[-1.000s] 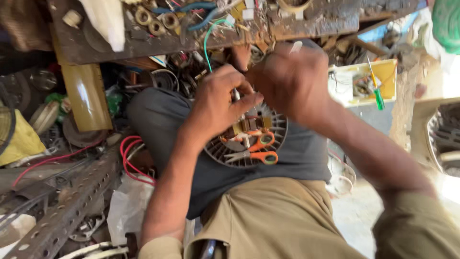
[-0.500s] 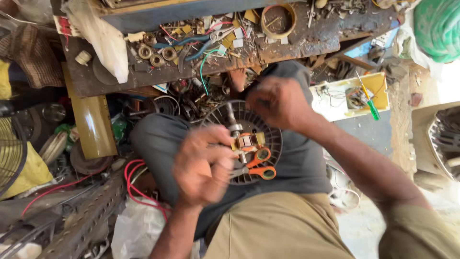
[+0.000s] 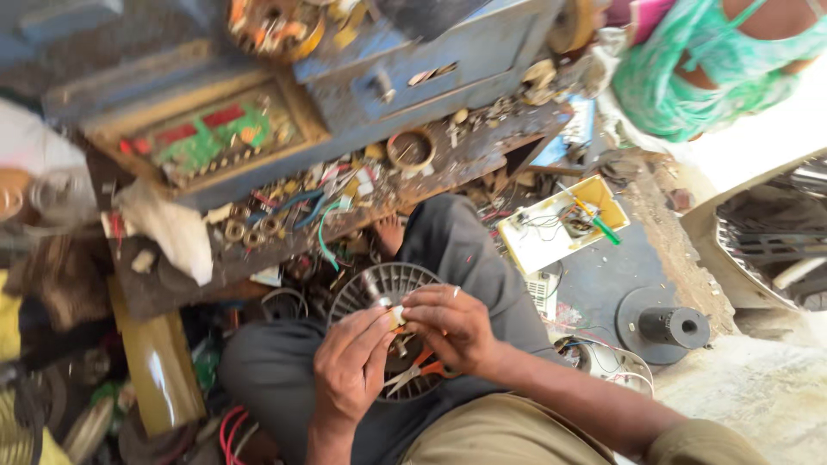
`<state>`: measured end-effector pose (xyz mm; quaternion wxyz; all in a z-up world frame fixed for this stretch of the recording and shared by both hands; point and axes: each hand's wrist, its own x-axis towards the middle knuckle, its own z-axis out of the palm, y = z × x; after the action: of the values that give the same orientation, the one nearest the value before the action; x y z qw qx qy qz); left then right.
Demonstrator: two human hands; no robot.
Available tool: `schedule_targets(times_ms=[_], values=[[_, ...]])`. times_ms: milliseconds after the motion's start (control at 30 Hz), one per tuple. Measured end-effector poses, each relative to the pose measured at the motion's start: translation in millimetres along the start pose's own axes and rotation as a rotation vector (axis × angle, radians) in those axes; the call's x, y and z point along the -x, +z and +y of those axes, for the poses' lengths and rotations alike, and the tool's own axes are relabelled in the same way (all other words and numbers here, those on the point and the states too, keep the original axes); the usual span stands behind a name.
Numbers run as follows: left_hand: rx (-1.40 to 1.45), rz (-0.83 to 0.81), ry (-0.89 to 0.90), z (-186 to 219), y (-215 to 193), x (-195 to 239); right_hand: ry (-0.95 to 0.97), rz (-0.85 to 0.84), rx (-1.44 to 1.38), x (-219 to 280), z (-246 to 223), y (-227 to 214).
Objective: The person winds copper wire and attaches components to a fan motor stator while sitting on the floor, using scissors to trim materials.
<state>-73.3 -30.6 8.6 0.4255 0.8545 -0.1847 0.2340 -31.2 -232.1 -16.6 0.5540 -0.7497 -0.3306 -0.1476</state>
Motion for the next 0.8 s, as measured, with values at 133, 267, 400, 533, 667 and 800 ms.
schedule_targets(times_ms=[133, 267, 400, 533, 667, 800], values=[[-0.021, 0.098, -0.031, -2, 17, 13, 0.115, 0.138, -0.102, 17, 4, 19], [-0.021, 0.11, -0.055, -6, 21, 20, 0.117, 0.123, -0.149, 15, 2, 16], [0.154, 0.077, -0.079, -17, 13, 16, 0.066, 0.009, -0.052, 12, -2, -13], [0.596, 0.179, -0.467, -80, 15, 0, 0.299, 0.254, 0.126, 68, 41, -55], [0.157, -0.297, -0.767, -150, 42, -19, 1.085, 0.111, 0.423, 184, 128, -100], [0.025, -0.655, -0.756, -170, 56, -23, 1.535, -0.46, 0.399, 281, 116, -85]])
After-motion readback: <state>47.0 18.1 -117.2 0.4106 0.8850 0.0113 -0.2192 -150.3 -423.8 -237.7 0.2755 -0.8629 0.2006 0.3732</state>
